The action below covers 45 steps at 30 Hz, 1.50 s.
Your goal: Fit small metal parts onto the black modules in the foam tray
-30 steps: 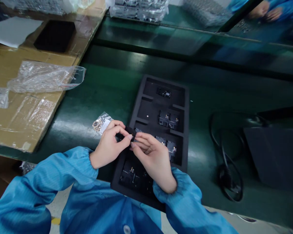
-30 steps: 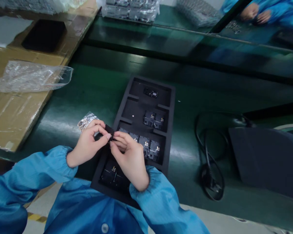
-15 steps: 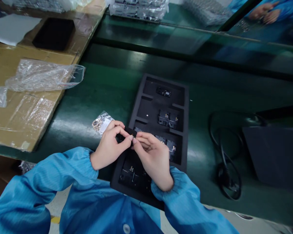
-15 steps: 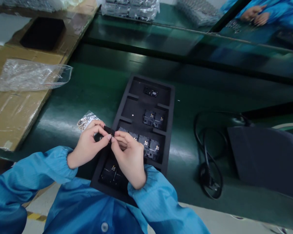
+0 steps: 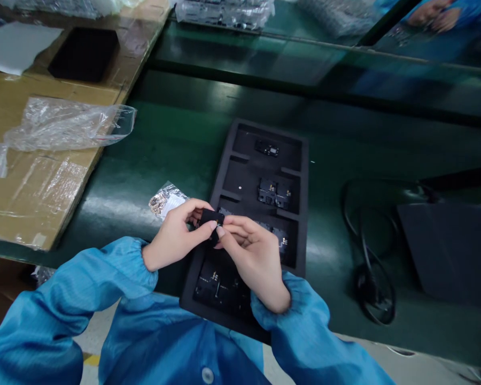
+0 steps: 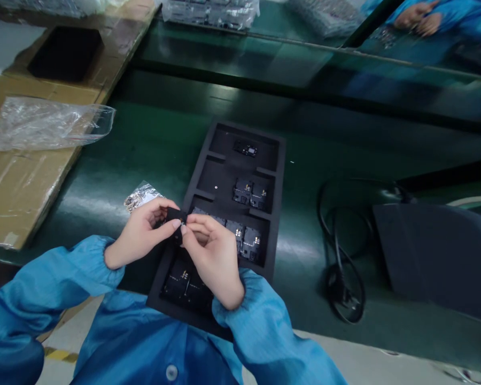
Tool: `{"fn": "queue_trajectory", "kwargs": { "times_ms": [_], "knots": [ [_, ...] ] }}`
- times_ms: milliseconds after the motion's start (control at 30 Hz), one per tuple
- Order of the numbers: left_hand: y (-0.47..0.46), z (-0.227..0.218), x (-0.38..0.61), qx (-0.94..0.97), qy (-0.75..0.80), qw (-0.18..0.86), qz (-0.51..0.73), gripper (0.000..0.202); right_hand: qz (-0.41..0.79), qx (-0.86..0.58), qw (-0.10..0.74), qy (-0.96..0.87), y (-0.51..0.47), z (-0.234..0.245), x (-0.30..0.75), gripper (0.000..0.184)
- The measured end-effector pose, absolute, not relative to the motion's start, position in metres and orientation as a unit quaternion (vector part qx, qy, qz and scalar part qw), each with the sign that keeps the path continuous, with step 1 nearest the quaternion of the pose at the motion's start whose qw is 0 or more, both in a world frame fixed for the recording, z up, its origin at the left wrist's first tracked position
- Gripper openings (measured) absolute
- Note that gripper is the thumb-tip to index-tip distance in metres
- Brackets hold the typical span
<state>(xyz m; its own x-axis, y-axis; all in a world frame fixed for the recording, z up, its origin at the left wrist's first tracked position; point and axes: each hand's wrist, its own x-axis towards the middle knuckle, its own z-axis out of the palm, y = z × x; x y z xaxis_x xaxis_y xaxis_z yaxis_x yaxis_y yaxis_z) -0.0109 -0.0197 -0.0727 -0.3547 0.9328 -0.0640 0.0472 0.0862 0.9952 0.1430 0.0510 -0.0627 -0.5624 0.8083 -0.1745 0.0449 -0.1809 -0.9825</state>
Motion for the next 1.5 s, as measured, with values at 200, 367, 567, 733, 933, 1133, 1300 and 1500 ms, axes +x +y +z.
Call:
{"fn": "queue_trajectory", "kwargs": {
  "times_ms": [200, 367, 567, 733, 933, 1133, 1300, 1500],
  "knots": [
    [-0.020, -0.070, -0.009, 0.369, 0.618, 0.443, 0.535, 0.014, 0.682, -0.356, 0.274, -0.577, 0.054, -0.064, 0.146, 0.027],
    [-0.023, -0.071, -0.003, 0.342, 0.590, 0.454, 0.574, 0.015, 0.683, -0.329, 0.287, -0.585, 0.057, -0.067, 0.144, 0.019],
    [-0.026, -0.070, -0.005, 0.343, 0.568, 0.488, 0.567, 0.014, 0.687, -0.330, 0.289, -0.579, 0.058, -0.064, 0.145, 0.019],
    [-0.027, -0.063, -0.009, 0.370, 0.575, 0.486, 0.544, 0.011, 0.637, -0.345, 0.289, -0.625, 0.058, -0.057, 0.149, 0.009],
    [-0.028, -0.060, -0.010, 0.397, 0.620, 0.467, 0.489, 0.004, 0.592, -0.340, 0.268, -0.680, 0.060, -0.051, 0.151, 0.014],
    [-0.028, -0.058, -0.010, 0.401, 0.634, 0.467, 0.468, 0.004, 0.612, -0.346, 0.251, -0.666, 0.061, -0.049, 0.152, 0.013],
    [-0.028, -0.057, -0.010, 0.405, 0.639, 0.466, 0.458, 0.006, 0.639, -0.349, 0.261, -0.634, 0.059, -0.051, 0.151, 0.015],
    [-0.027, -0.059, -0.009, 0.386, 0.625, 0.496, 0.463, 0.007, 0.647, -0.359, 0.259, -0.621, 0.058, -0.054, 0.150, 0.013]
  ]
}}
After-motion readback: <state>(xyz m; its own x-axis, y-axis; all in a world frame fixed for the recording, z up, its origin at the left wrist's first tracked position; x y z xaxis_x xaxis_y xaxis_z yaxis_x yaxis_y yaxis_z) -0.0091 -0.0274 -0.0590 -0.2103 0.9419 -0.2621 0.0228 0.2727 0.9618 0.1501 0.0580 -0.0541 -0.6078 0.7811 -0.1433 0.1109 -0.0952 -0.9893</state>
